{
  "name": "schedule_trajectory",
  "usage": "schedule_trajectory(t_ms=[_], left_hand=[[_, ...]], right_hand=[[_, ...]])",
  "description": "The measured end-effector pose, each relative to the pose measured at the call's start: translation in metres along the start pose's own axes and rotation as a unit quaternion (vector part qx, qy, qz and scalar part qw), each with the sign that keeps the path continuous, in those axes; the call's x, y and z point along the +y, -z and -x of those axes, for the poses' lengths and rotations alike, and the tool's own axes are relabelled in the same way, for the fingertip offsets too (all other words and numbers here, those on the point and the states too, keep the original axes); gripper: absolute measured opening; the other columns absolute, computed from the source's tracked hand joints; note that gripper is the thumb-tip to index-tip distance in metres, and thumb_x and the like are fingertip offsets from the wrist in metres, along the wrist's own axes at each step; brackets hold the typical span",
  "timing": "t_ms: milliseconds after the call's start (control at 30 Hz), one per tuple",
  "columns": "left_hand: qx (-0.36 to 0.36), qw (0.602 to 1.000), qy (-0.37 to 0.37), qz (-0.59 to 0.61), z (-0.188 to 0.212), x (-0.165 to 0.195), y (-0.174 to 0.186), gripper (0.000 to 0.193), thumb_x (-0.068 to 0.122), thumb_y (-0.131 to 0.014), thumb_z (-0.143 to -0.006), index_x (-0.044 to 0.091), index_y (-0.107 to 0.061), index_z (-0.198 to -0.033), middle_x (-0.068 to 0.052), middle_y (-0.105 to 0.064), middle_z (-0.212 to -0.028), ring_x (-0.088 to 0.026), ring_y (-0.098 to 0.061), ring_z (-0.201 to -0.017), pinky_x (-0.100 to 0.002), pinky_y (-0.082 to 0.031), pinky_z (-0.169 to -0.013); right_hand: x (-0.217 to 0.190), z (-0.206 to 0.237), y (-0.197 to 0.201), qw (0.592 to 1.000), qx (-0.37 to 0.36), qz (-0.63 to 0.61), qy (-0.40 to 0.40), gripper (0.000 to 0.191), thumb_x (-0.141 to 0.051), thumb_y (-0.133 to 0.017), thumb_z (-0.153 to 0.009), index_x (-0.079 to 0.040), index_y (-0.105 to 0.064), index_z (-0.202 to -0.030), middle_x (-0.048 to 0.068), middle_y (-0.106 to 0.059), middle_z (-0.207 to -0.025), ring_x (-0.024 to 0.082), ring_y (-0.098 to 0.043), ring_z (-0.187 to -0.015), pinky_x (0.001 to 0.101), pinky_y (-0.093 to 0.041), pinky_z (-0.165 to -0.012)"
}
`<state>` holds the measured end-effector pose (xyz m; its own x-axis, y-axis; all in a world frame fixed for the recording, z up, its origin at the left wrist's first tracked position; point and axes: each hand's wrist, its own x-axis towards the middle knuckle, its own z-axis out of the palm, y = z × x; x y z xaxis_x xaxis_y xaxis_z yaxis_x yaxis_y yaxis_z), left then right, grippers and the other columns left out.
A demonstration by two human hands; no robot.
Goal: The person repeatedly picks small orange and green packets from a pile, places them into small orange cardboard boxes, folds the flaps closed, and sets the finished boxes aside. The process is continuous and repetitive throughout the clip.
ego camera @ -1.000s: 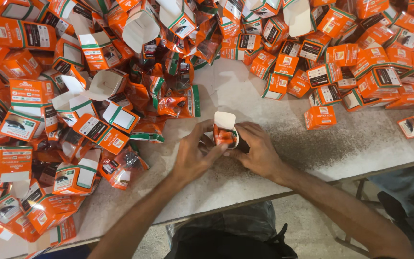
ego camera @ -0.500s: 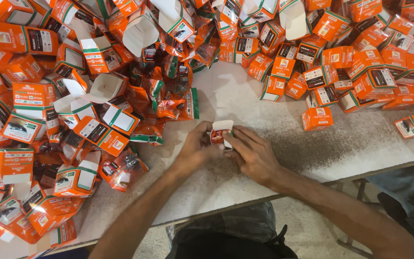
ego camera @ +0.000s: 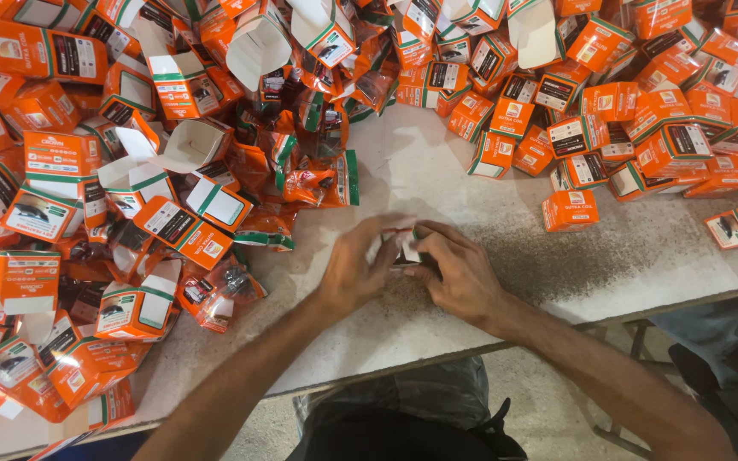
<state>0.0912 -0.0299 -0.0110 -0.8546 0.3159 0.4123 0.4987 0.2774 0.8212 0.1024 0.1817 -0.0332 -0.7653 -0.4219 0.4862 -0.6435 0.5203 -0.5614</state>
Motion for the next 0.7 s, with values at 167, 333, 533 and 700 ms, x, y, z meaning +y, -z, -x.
schedule_trajectory(t_ms=[167, 333, 533, 700], left_hand=[[-0.075, 0.973, -0.182, -0.12, 0.009, 0.011, 0.011, 0.041, 0.01, -0.079, -0.084, -0.001, -0.064, -0.121, -0.02, -0.064, -0.137, -0.04, -0.059, -0.133, -0.046, -0.051, -0.11], [-0.043, 0.981, -0.154, -0.107, 0.008, 0.009, 0.006, 0.031, 0.001, -0.076, -0.085, 0.001, -0.064, -0.114, -0.017, -0.065, -0.138, -0.039, -0.061, -0.135, -0.044, -0.054, -0.111], [-0.079, 0.964, -0.199, -0.157, 0.013, 0.003, 0.007, 0.03, 0.004, -0.08, -0.081, 0.004, -0.062, -0.104, -0.02, -0.055, -0.149, -0.041, -0.049, -0.144, -0.048, -0.048, -0.116], [-0.106, 0.911, -0.214, -0.335, 0.023, 0.013, 0.009, 0.027, 0.002, -0.075, -0.077, 0.007, -0.066, -0.102, -0.022, -0.037, -0.161, -0.04, -0.031, -0.153, -0.06, -0.033, -0.124]], right_hand=[[0.007, 0.006, 0.0, 0.996, -0.015, -0.033, -0.076, 0.062, -0.024, -0.078, -0.085, 0.002, -0.039, -0.126, 0.025, -0.07, -0.117, 0.042, -0.069, -0.109, 0.0485, -0.055, -0.091], [0.008, 0.007, -0.003, 0.995, -0.023, -0.038, -0.092, 0.064, -0.033, -0.081, -0.086, 0.0, -0.041, -0.123, 0.022, -0.073, -0.108, 0.04, -0.072, -0.1, 0.0472, -0.056, -0.084], [0.005, 0.004, 0.001, 0.998, -0.015, -0.034, -0.055, 0.06, -0.017, -0.082, -0.082, -0.005, -0.045, -0.128, 0.019, -0.069, -0.118, 0.038, -0.068, -0.111, 0.0471, -0.055, -0.091], [0.006, 0.001, -0.006, 0.998, -0.024, -0.053, 0.03, 0.064, -0.006, -0.08, -0.082, -0.005, -0.045, -0.136, 0.023, -0.061, -0.134, 0.042, -0.06, -0.123, 0.0483, -0.052, -0.098]])
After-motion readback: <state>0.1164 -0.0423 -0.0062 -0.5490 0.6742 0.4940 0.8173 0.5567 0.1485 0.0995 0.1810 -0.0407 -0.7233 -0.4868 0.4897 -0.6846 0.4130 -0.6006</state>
